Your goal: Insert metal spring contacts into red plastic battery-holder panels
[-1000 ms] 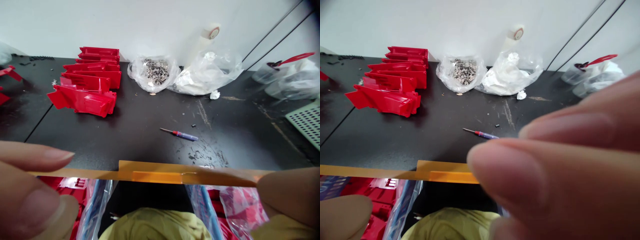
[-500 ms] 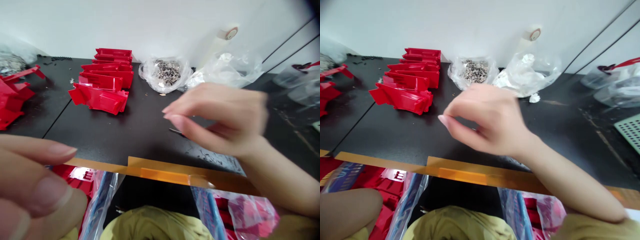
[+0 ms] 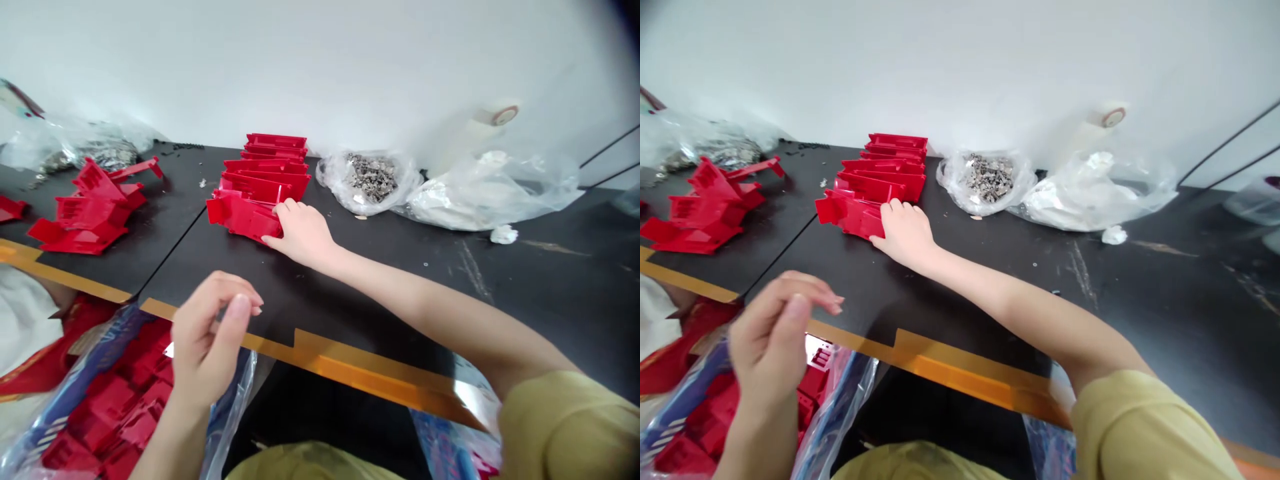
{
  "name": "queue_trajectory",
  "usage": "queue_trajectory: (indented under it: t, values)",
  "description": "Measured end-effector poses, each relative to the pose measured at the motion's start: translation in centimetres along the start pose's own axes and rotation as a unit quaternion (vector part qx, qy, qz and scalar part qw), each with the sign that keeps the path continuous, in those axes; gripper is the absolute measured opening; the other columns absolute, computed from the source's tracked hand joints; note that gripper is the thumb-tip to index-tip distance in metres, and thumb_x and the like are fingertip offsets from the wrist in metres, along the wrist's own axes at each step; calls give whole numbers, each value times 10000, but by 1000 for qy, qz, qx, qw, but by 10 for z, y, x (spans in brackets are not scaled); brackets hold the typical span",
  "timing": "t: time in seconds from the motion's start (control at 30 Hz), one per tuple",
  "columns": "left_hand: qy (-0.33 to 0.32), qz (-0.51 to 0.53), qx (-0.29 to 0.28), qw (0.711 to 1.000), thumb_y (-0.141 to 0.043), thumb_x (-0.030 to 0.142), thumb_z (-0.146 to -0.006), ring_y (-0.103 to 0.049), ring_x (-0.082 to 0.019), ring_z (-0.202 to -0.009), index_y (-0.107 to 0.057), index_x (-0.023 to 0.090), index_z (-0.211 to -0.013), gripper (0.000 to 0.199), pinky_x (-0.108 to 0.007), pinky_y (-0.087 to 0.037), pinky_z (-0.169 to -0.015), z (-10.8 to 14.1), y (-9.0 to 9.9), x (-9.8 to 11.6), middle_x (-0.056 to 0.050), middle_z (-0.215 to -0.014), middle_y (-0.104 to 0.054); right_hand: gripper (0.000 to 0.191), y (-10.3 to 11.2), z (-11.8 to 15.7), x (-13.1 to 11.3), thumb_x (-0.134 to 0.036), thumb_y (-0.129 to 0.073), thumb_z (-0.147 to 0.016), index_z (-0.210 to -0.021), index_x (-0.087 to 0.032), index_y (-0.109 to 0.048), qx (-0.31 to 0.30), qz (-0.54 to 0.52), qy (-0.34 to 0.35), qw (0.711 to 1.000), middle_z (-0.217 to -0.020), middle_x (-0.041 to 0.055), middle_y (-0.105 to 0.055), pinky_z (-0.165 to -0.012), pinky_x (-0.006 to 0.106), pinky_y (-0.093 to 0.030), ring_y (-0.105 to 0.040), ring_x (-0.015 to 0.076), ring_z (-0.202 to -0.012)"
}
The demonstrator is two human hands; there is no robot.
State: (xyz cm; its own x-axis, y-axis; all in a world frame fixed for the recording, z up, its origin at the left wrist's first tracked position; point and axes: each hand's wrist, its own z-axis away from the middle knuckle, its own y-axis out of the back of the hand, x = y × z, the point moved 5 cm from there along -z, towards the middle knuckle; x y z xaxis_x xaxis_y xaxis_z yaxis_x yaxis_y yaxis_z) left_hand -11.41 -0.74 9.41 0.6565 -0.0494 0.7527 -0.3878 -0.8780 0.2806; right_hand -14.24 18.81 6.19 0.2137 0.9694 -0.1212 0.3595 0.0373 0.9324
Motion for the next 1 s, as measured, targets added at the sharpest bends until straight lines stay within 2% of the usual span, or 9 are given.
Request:
queue_trajectory:
  t: [0.1,0.2,0.3,0.43,0.63,0.77,0.87,0.93,1.0]
  values:
    - [58,-6,-69,996,-501,253,-971,-588,-117,-720,-626,188,-811,213,-231,-468,-669,5,-10,-29,-9,-784,-612,507,1,0,-1,-495,-730,-810,-1100,-100,-600,-5,2,-28,1000,-1040,118,-623,-817,394,-501,-616,284,-951]
    - [128,-26,-86,988,-485,308,-980,-583,-115,-724,-607,185,-825,232,-222,-459,-689,12,-16,-54,-2,-786,-593,581,0,-3,1,-528,-782,-730,-1075,-102,-588,-26,5,-56,998,-1046,124,-613,-803,397,-502,-606,294,-958]
    - [176,-41,-91,979,-485,362,-977,-593,-114,-736,-593,188,-847,243,-223,-452,-709,18,-19,-71,6,-800,-592,448,-2,-5,2,-388,-778,-716,-1011,-117,-577,-39,-2,-61,997,-1022,109,-611,-810,387,-492,-595,277,-937]
    - [217,-42,-96,971,-502,398,-965,-619,-123,-804,-589,199,-907,225,-232,-466,-763,21,-24,-87,3,-875,-608,323,0,-1,-1,-305,-739,-738,-959,-130,-582,-4,31,-27,999,-1057,121,-594,-836,389,-470,-572,287,-981]
    - [207,-53,-74,974,-505,396,-961,-611,-132,-853,-596,204,-950,212,-248,-511,-798,21,-21,-97,-17,-917,-612,171,-5,13,5,-343,-635,-916,-929,-176,-599,33,28,49,998,-1013,62,-629,-552,288,-394,-629,191,-808]
    - [134,-112,-38,984,-537,388,-947,-618,-177,-1013,-562,194,-1126,265,-318,-545,-881,18,-14,-92,-78,-1105,-588,191,9,22,9,-331,-528,-991,-942,-167,-615,154,-36,161,974,-1053,82,-665,-660,274,-477,-654,172,-880]
    - [-18,-246,19,969,-679,411,-856,-512,-286,-1275,-427,179,-1370,618,-492,-440,-1081,12,-10,-76,-166,-1331,-496,164,33,35,11,-327,-615,-946,-952,-163,-623,230,-172,203,936,-1020,88,-676,-762,274,-514,-652,167,-906]
    - [-136,-328,37,934,-737,426,-811,-432,-338,-1371,-337,176,-1460,803,-588,-271,-1176,10,-14,-59,-198,-1403,-468,185,49,46,16,-346,-684,-897,-912,-169,-631,227,-286,163,916,-938,62,-671,-717,268,-515,-632,143,-795]
    - [-217,-377,32,900,-733,389,-828,-429,-339,-1388,-342,174,-1473,785,-602,-145,-1211,10,-21,-40,-194,-1400,-516,236,57,56,21,-387,-734,-845,-839,-176,-630,155,-415,69,894,-826,27,-651,-631,255,-496,-586,117,-666]
